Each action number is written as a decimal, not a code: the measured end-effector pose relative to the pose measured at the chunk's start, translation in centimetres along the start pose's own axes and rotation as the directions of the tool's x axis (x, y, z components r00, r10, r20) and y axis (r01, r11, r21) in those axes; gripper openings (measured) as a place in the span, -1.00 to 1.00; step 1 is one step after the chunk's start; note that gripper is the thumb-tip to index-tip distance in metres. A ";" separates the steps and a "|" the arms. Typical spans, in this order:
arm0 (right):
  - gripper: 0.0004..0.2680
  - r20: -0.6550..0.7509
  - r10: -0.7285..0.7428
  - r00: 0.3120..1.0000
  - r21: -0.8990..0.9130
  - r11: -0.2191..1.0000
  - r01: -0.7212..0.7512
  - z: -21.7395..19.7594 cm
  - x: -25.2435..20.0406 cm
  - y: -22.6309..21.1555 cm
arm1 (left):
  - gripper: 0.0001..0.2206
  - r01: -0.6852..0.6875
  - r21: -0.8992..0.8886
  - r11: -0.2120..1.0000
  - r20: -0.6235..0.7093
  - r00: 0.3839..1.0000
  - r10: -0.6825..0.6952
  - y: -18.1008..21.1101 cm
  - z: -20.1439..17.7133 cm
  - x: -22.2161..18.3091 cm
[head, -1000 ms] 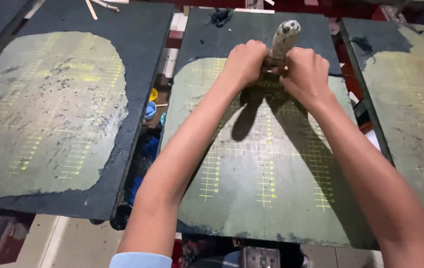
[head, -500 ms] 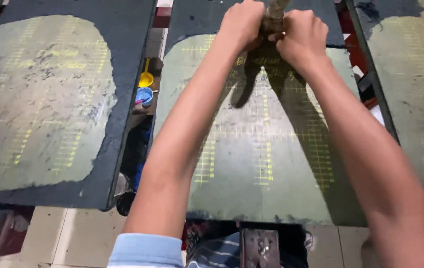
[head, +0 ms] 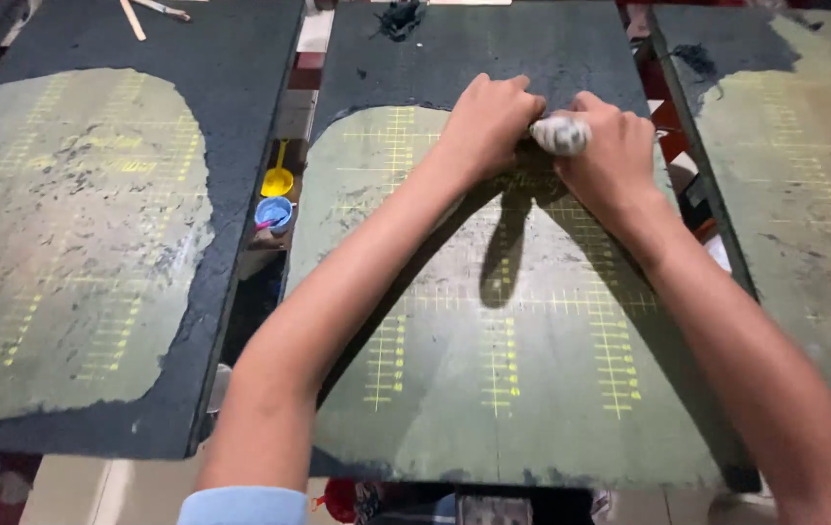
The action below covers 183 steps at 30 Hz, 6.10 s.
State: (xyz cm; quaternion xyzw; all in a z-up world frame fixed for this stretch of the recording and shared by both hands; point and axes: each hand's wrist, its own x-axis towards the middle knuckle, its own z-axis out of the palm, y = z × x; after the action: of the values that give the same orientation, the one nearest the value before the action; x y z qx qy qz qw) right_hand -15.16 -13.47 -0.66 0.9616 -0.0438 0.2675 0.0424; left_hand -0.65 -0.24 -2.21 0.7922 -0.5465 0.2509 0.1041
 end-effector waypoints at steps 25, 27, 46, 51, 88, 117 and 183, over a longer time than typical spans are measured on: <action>-0.94 0.106 -0.267 0.958 -0.402 0.869 0.287 -5.5 0.0 3.5 | -0.70 -0.067 0.046 0.997 0.020 0.998 0.067 5.1 -5.4 1.5; -0.97 0.031 -0.329 0.944 -0.451 0.838 0.307 -2.0 -1.3 4.8 | -0.63 -0.060 0.078 0.995 -0.020 0.998 0.062 5.4 -1.9 1.2; -0.92 0.311 -0.095 0.946 -0.111 0.985 0.136 -2.0 2.7 5.0 | -0.87 -0.036 0.007 0.999 0.026 0.999 0.036 3.0 1.8 4.4; -0.83 0.356 0.085 0.931 -0.049 0.996 -0.072 -4.0 2.7 3.5 | -0.83 0.037 -0.002 0.999 0.122 0.992 -0.037 3.3 1.1 5.6; -0.88 0.191 0.229 0.954 -0.066 0.973 -0.221 -8.0 -0.7 9.1 | -0.78 0.000 -0.162 0.987 0.093 0.996 0.016 8.9 -4.2 8.8; -0.92 0.133 0.214 0.968 0.200 0.951 -0.237 -9.1 -4.7 8.9 | -0.82 -0.074 -0.066 0.995 0.019 0.997 0.075 11.6 -1.4 9.3; -0.90 0.171 0.118 0.978 0.063 0.989 -0.130 -4.0 -4.9 13.0 | -0.91 -0.006 -0.081 0.997 0.177 0.984 0.020 12.0 -0.4 8.8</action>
State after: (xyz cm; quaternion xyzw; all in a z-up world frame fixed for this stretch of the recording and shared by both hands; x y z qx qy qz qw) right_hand -22.78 -25.64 1.02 0.9769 -0.0973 0.1897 -0.0139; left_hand -9.40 -11.79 1.29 0.8031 -0.5684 0.1577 0.0848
